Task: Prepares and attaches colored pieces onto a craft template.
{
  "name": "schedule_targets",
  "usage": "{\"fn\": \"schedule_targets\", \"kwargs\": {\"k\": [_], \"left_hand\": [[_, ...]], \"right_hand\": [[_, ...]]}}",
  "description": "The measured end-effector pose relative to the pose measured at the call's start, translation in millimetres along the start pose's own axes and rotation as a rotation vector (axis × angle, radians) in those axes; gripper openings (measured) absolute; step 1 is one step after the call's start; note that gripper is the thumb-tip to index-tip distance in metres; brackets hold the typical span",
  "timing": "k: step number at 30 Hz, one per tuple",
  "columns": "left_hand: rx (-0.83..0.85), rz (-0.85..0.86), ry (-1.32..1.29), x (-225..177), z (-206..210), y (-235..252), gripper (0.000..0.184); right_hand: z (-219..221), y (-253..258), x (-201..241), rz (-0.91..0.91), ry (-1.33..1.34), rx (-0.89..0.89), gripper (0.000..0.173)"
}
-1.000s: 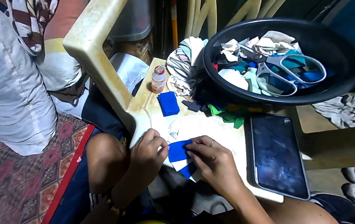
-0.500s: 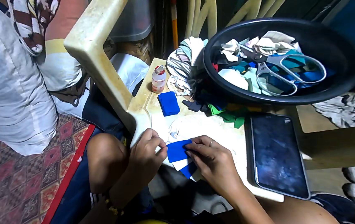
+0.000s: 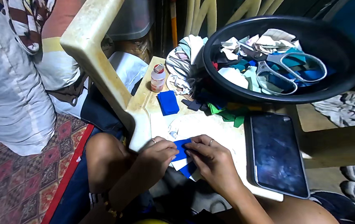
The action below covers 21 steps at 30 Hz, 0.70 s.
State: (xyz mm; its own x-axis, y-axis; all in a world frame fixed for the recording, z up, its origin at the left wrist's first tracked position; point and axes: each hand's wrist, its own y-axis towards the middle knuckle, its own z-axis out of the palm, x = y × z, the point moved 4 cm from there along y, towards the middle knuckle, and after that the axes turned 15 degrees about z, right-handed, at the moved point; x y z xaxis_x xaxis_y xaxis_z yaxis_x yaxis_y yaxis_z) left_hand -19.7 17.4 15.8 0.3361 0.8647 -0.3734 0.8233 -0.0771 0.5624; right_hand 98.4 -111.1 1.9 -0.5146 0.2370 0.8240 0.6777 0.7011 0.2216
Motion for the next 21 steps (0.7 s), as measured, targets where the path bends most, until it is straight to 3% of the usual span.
{"fn": "schedule_targets", "kwargs": {"k": [8, 13, 21], "left_hand": [[0.064, -0.008, 0.008, 4, 6, -4, 0.019], [0.051, 0.019, 0.014, 5, 7, -5, 0.019], [-0.044, 0.034, 0.013, 13, -1, 1, 0.016]], "right_hand": [[0, 0, 3, 0.001, -0.016, -0.017, 0.016], [3, -4, 7, -0.132, -0.115, -0.126, 0.018], [15, -5, 2, -0.146, -0.085, -0.038, 0.016]]}}
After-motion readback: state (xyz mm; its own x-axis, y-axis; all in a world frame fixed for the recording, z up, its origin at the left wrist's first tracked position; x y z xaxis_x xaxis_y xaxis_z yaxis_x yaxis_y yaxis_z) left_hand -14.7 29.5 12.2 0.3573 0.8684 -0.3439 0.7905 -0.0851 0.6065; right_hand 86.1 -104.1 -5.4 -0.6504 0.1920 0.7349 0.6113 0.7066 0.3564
